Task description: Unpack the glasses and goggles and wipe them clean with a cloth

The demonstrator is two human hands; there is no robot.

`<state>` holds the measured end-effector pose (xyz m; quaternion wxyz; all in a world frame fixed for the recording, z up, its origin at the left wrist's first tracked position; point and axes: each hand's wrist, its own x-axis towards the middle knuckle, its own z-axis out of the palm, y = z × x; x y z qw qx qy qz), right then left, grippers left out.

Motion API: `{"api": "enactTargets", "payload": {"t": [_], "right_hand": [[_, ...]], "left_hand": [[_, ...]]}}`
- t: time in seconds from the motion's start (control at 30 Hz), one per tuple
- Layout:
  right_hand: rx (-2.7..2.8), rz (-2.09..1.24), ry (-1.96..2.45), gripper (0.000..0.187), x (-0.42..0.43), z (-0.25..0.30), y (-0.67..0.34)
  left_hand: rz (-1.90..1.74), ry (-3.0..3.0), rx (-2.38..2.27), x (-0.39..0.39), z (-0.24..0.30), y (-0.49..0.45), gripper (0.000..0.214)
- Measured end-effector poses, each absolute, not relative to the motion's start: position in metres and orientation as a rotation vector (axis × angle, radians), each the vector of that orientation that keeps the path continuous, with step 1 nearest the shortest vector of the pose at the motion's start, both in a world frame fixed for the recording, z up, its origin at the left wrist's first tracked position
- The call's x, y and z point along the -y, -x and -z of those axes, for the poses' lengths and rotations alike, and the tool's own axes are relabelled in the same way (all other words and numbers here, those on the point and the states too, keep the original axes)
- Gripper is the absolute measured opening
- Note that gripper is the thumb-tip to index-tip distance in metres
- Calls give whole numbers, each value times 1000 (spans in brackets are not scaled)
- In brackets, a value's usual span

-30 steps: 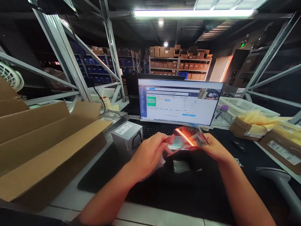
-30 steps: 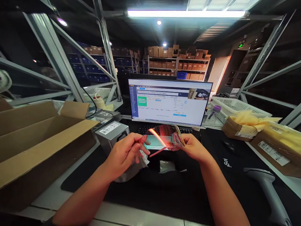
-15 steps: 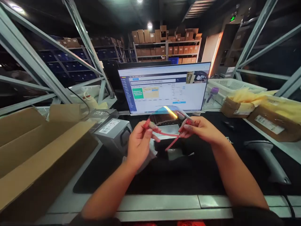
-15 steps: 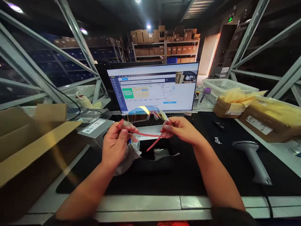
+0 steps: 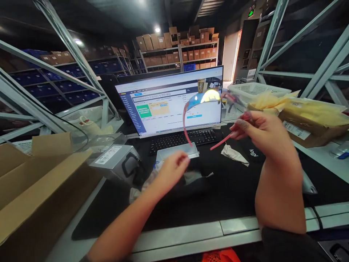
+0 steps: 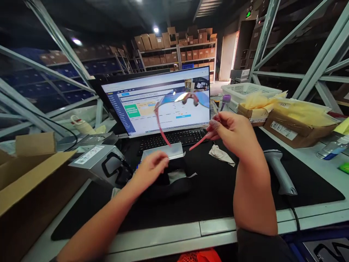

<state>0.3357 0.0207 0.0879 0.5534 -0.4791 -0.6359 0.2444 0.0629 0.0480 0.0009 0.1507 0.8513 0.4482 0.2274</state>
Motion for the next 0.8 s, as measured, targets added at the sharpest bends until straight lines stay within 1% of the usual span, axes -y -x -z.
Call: {"api": "enactTargets", "payload": {"t": [0.03,0.1,0.2,0.27,0.33,0.4,0.43,0.47,0.5,0.53,0.57,0.6,0.63,0.7,0.8], "right_hand": [[1462,-539,1142,27,-20,-88,-338],[1410,-483,1150,25,-19,-88,-340],[1426,-467,1148,24,-20,-86,-339],[1473,-488,1160,25,-20,-85,-337],[1501,-517,1173,27,-20,-85,-335],[1499,-540,1195,30,-19,-86,-334],[1489,-543,1209,30,-18,-86,-333],[1476,-537,1228,31,-17,-86,-332],[1464,-524,1249,32,-17,-86,-330],[1454,-503,1267,34,-17,-85,-327],[1450,-485,1280,35,-18,-83,-324],[1455,-475,1288,37,-19,-81,-321],[1468,-473,1293,38,-21,-79,-317],[1519,-498,1287,40,-25,-75,-308],[1610,-603,1250,44,-29,-72,-293]], "left_hand": [[-488,-2540,-1290,-47,0,-75,29],[-318,-2632,-1257,-45,2,-103,19],[-87,-2723,-1273,-44,5,-142,22],[14,-2754,-1269,-46,5,-160,17],[39,-2784,-1245,-48,4,-164,11],[-2,-2806,-1245,-46,4,-154,5],[-75,-2824,-1279,-43,5,-143,9],[-224,-2864,-1330,-38,8,-128,16],[-408,-2918,-1371,-32,12,-112,23],[-738,-3019,-1363,-25,18,-94,26],[-1115,-3133,-1237,-17,24,-76,24],[-1339,-3248,-961,-8,32,-58,19],[-1416,-3316,-715,0,40,-42,16],[-1276,-3338,-613,16,55,-16,12],[-1017,-3240,-824,34,73,10,15]]}}
